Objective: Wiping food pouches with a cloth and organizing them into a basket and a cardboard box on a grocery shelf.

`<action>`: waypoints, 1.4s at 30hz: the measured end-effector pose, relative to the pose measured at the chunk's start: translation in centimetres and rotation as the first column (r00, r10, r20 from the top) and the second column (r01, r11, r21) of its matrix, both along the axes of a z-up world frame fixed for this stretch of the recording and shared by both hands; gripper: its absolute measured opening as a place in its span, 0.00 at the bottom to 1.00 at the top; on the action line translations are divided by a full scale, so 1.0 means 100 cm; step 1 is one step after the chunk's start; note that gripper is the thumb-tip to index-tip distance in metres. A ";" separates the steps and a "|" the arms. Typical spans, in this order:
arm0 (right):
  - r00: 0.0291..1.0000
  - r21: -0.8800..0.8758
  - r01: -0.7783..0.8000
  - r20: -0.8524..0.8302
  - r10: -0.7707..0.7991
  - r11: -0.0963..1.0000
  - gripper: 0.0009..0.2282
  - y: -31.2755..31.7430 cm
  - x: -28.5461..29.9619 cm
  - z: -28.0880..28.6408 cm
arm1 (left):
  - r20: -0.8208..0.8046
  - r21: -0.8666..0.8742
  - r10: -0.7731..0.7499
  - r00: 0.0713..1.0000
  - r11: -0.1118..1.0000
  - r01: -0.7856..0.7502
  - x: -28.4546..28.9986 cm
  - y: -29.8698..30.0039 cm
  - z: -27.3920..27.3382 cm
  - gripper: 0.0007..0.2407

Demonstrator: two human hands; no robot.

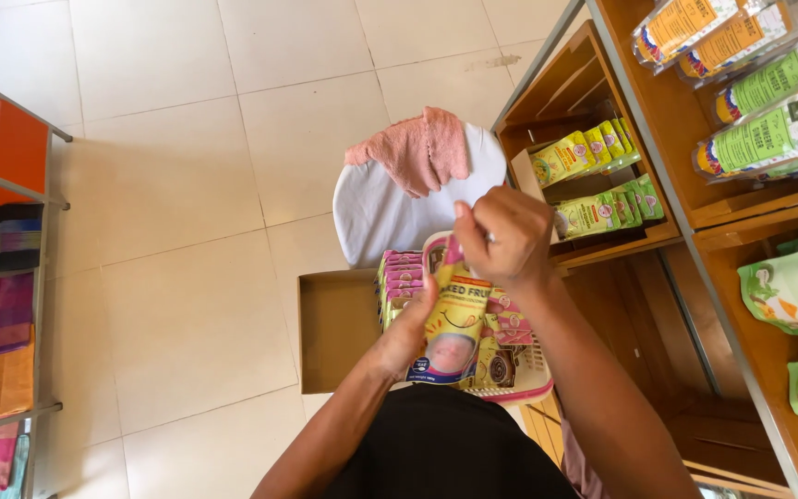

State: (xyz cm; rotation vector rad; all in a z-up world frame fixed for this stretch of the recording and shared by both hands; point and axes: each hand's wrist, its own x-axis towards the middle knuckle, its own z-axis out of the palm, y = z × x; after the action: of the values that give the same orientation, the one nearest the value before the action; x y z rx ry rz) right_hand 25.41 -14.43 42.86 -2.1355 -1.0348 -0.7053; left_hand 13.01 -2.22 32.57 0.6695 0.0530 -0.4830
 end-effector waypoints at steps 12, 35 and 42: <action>0.623 0.084 0.345 -0.765 -0.162 0.935 0.08 -0.054 -0.066 -0.120 | -0.027 -0.235 0.242 0.970 0.942 -0.241 0.017 0.029 0.029 0.38; 0.106 0.620 0.587 -0.697 0.709 0.522 0.10 -0.050 -0.094 -0.087 | -0.112 -0.071 0.336 0.935 0.936 -0.345 0.021 0.010 0.021 0.34; 0.736 0.221 0.326 -0.669 -0.100 0.919 0.09 -0.047 -0.098 -0.057 | -0.189 -0.721 0.191 0.963 0.639 -0.268 0.021 0.003 0.030 0.34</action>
State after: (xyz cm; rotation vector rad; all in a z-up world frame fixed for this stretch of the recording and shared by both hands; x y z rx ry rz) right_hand 15.60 -19.13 37.20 -1.9804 -0.2634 -0.1649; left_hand 15.16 -1.92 35.54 -0.1834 0.0262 -0.2448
